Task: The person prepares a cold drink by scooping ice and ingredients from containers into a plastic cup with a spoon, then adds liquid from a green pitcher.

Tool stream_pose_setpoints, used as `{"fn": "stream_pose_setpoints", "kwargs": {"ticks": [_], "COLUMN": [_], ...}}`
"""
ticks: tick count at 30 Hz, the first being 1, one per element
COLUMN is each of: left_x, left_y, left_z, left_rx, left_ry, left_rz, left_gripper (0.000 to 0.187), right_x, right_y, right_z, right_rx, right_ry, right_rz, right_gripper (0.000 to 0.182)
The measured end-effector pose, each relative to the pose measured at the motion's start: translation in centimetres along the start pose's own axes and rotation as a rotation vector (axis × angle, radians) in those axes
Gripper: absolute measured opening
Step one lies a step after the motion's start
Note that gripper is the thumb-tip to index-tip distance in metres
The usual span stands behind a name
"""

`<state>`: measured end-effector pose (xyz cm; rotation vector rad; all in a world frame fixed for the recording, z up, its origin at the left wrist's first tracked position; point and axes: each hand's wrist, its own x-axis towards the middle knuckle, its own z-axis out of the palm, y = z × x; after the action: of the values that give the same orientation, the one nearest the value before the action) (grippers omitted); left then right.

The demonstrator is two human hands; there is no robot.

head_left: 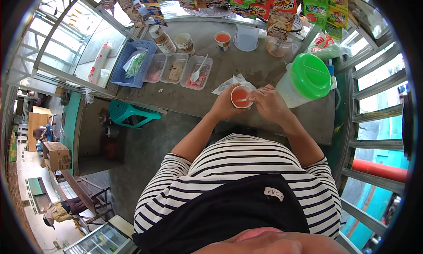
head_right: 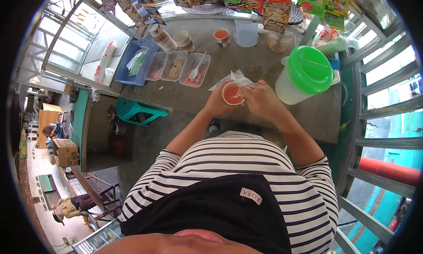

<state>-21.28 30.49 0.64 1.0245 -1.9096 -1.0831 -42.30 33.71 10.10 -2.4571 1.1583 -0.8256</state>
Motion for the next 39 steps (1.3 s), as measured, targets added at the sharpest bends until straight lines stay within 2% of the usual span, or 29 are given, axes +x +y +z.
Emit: {"fn": "stream_pose_setpoints", "kwargs": {"ticks": [5, 13, 20, 22, 25, 27, 34, 39], "left_x": [-0.1, 0.0, 0.4, 0.6, 0.8, 1.0, 0.9, 1.1], "left_y": [0.6, 0.9, 0.5, 0.5, 0.3, 0.5, 1.6, 1.2], "left_z": [-0.6, -0.6, -0.1, 0.1, 0.1, 0.3, 0.0, -0.5], "left_rx": [-0.044, -0.011, 0.014, 0.012, 0.016, -0.065, -0.037, -0.004], "left_ry": [0.017, 0.039, 0.012, 0.009, 0.003, -0.016, -0.02, -0.007], "left_rz": [-0.022, 0.058, 0.056, 0.042, 0.051, 0.021, 0.028, 0.093], "left_gripper": [0.087, 0.083, 0.086, 0.087, 0.088, 0.087, 0.083, 0.082], "right_x": [0.7, 1.3, 0.2, -0.2, -0.3, -0.2, 0.0, 0.1], "right_y": [-0.2, -0.1, -0.2, -0.4, -0.5, -0.2, 0.3, -0.2], "right_z": [-0.2, -0.4, -0.2, -0.5, -0.9, -1.0, -0.7, 0.0], "right_rx": [0.036, -0.208, -0.086, -0.039, 0.008, -0.034, -0.261, -0.139], "right_ry": [-0.045, 0.006, 0.012, -0.034, -0.052, -0.017, 0.086, 0.064], "right_rz": [-0.002, -0.093, -0.077, -0.026, 0.012, -0.004, -0.07, -0.054], "right_gripper": [0.014, 0.023, 0.024, 0.015, 0.013, 0.014, 0.019, 0.019]}}
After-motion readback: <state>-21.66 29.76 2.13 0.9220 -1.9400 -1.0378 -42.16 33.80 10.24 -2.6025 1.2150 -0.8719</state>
